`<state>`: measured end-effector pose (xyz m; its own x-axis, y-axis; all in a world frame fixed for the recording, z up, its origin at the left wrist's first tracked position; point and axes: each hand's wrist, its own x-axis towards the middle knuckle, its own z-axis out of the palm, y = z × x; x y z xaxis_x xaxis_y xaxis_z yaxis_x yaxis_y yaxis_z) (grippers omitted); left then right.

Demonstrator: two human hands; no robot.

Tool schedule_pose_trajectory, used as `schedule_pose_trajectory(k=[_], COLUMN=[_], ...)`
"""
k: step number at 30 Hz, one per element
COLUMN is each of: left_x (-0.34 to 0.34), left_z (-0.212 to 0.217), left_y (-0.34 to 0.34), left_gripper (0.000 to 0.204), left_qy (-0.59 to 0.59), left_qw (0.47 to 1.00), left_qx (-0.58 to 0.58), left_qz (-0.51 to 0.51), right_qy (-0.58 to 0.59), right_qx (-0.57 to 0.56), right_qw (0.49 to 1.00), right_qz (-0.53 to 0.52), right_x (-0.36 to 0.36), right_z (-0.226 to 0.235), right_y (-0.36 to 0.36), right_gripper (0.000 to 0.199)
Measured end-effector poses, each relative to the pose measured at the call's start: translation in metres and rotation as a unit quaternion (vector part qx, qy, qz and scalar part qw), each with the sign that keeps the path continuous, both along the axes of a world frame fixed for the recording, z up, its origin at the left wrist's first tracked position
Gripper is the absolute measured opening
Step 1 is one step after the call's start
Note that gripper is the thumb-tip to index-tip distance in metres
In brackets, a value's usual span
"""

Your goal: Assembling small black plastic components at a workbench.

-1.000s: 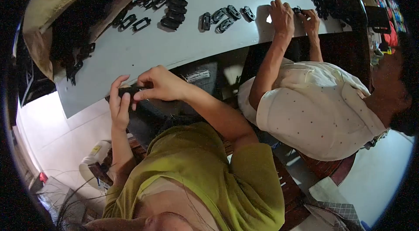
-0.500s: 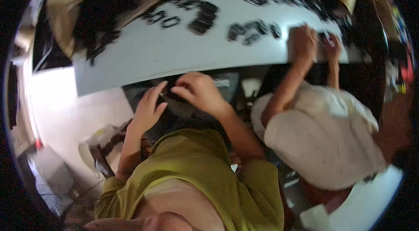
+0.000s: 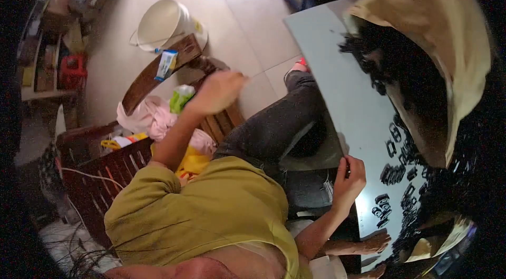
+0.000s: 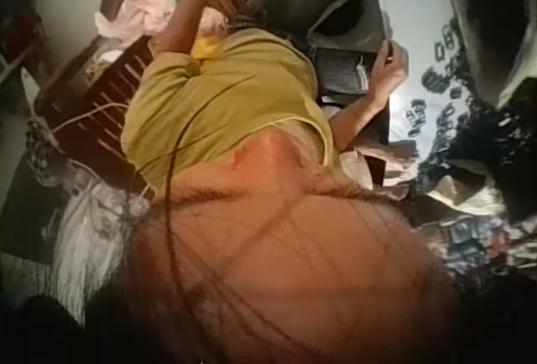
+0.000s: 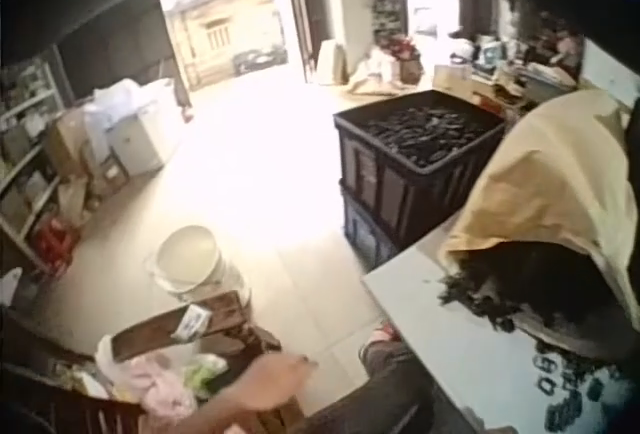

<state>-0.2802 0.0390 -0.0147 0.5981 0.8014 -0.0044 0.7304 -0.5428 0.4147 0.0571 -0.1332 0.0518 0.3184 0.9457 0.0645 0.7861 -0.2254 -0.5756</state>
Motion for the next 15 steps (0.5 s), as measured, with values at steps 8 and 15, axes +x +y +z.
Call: schedule_pose_trajectory(k=[8, 15], left_x=[-0.144, -0.177], left_z=[0.041, 0.017], left_y=[0.039, 0.053], left_gripper=[0.020, 0.017], left_qy=[-0.046, -0.094], left_qw=[0.955, 0.927], left_qx=[0.173, 0.217], left_qz=[0.235, 0.292], right_qy=[-0.053, -0.138], right_qx=[-0.050, 0.303], right_qw=[0.994, 0.939], right_qz=[0.078, 0.084], right_x=[-0.018, -0.054], right_z=[0.021, 0.172], right_y=[0.029, 0.056], right_gripper=[0.009, 0.061])
